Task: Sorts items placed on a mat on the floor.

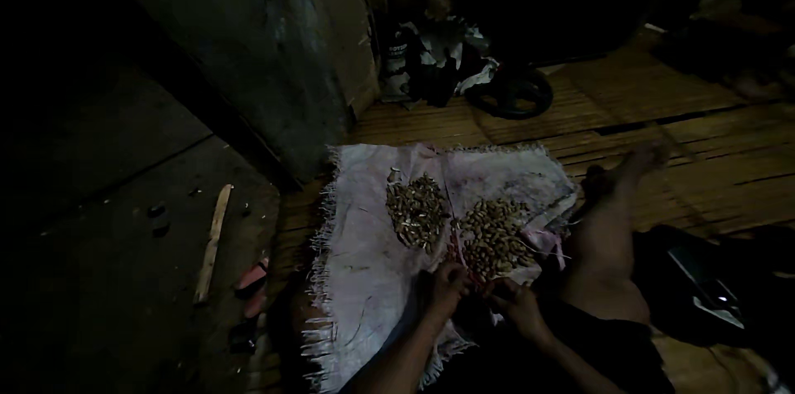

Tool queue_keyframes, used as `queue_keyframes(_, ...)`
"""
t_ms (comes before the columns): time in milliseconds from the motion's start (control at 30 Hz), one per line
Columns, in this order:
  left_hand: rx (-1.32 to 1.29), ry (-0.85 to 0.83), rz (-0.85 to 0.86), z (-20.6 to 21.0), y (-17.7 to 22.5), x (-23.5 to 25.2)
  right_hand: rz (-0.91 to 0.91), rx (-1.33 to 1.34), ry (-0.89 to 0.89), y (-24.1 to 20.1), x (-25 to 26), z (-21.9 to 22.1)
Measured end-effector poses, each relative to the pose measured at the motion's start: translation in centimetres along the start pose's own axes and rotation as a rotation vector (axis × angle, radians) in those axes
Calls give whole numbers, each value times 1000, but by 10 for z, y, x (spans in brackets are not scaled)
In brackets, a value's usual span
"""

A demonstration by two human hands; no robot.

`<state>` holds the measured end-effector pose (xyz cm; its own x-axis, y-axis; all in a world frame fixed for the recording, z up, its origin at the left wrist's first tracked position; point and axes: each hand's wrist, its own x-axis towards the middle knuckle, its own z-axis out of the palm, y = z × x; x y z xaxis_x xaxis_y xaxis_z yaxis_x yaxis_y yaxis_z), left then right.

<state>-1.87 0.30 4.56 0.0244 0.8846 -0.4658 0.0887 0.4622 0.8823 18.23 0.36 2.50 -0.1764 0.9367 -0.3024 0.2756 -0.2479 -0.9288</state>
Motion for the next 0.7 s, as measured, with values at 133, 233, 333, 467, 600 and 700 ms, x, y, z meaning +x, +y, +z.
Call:
queue_keyframes(133,45,-200,-27,13,-5,-3,-56,-91,-19,1,-4,0)
queue_keyframes(233,52,-217,12,14,-9,1,-110,-101,-14,2,-6,-1)
queue_keyframes(333,91,-219,30,12,-7,0,-117,-81,-16,-2,-9,0)
queue_keyframes(467,105,-189,49,9,-3,-3,-72,-19,-29,-8,-10,2)
queue_keyframes(600,121,-150,74,8,0,-1,-33,104,-8,-11,-9,1)
queue_keyframes(700,191,-135,104,10,0,0,-39,146,0,-7,-9,1)
